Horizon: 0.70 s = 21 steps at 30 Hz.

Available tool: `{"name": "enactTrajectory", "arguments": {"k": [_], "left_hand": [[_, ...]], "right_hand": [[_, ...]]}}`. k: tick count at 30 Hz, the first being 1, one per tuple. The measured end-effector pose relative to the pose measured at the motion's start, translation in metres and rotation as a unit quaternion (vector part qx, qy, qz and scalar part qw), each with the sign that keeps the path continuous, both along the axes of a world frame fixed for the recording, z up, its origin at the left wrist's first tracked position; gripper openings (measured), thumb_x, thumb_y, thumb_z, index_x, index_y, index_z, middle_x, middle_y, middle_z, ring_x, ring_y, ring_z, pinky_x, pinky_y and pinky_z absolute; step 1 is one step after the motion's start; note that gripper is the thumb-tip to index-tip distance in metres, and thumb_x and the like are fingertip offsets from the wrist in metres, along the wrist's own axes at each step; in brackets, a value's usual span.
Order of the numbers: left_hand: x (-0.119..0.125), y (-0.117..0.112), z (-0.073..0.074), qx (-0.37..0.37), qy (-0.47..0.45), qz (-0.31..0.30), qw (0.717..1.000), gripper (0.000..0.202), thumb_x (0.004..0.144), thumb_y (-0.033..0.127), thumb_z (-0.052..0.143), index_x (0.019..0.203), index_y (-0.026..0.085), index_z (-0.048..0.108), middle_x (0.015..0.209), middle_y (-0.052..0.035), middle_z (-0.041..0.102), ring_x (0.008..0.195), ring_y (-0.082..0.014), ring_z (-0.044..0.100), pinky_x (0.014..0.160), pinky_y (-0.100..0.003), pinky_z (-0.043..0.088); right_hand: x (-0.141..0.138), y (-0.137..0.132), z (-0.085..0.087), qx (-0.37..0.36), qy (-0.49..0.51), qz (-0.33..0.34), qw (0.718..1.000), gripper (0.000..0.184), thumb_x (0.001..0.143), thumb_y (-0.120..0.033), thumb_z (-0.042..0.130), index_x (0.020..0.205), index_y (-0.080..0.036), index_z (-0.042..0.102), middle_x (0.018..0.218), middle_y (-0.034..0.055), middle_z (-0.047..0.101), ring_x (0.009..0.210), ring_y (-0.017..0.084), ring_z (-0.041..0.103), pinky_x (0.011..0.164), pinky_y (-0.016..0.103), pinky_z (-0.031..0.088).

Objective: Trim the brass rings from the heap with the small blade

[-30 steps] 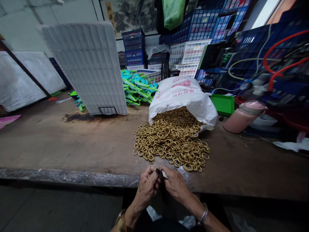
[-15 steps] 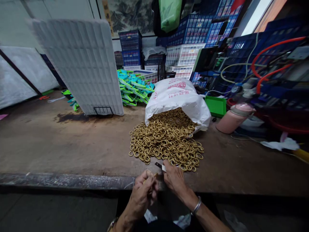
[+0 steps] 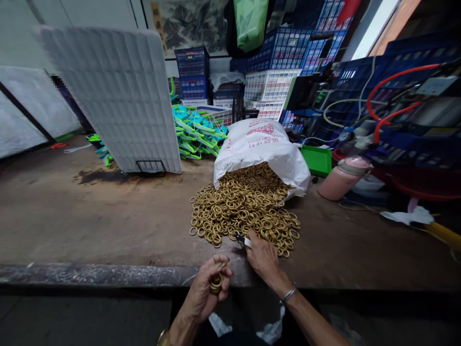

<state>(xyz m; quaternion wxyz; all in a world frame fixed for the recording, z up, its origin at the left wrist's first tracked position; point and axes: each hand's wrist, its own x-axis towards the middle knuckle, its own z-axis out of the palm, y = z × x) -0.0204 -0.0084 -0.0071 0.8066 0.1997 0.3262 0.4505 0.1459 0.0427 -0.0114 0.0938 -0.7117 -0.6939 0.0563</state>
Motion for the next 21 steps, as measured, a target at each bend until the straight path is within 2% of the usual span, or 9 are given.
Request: {"name": "enactTrajectory", "arguments": {"k": [5,9,12,17,21], "left_hand": [[-0.002,0.003,0.000,-0.019,-0.021,0.012,1.000,0.014,0.073,0.025,0.057,0.078,0.013,0.052,0.077,-0.0042,0.056,0.057,-0.0087,0.052,0.039,-0.015,0.031],[0.003,0.007,0.001,-0.020,0.012,0.031,0.999,0.018,0.071,0.028,0.060,0.067,0.013,0.051,0.071,-0.0028,0.055,0.056,-0.0082,0.051,0.038,-0.015,0.031],[0.008,0.011,0.000,-0.003,0.053,0.041,0.998,0.024,0.071,0.034,0.060,0.065,0.014,0.048,0.061,0.0017,0.050,0.048,-0.0057,0.045,0.036,-0.014,0.028],[0.017,0.023,-0.005,0.047,0.184,0.070,0.979,0.031,0.069,0.045,0.059,0.075,0.018,0.047,0.053,0.0068,0.045,0.039,-0.0045,0.038,0.032,-0.014,0.025],[0.020,0.032,-0.003,0.085,0.273,0.048,0.957,0.035,0.071,0.049,0.054,0.087,0.018,0.050,0.046,0.0090,0.041,0.034,-0.0046,0.034,0.033,-0.015,0.027]], "right_hand": [[0.001,0.000,0.004,0.067,0.063,0.061,0.994,0.014,0.075,-0.011,0.042,0.081,-0.020,0.050,0.077,0.0019,0.060,0.067,0.013,0.055,0.056,0.023,0.026],[0.001,0.003,0.002,0.049,0.108,0.080,0.990,0.016,0.071,-0.009,0.044,0.080,-0.019,0.051,0.066,-0.0003,0.058,0.062,0.013,0.053,0.057,0.022,0.028],[0.002,0.005,0.002,0.037,0.165,0.092,0.981,0.012,0.074,-0.015,0.043,0.079,-0.020,0.053,0.065,-0.0002,0.058,0.062,0.013,0.053,0.058,0.021,0.031],[0.001,0.006,0.002,0.069,0.259,0.152,0.951,0.016,0.077,-0.021,0.042,0.083,-0.019,0.057,0.079,0.0034,0.061,0.074,0.015,0.055,0.067,0.024,0.038],[-0.003,0.003,0.002,0.065,0.313,0.202,0.926,0.019,0.081,-0.028,0.042,0.082,-0.019,0.058,0.080,0.0039,0.061,0.075,0.015,0.055,0.068,0.024,0.040]]}}
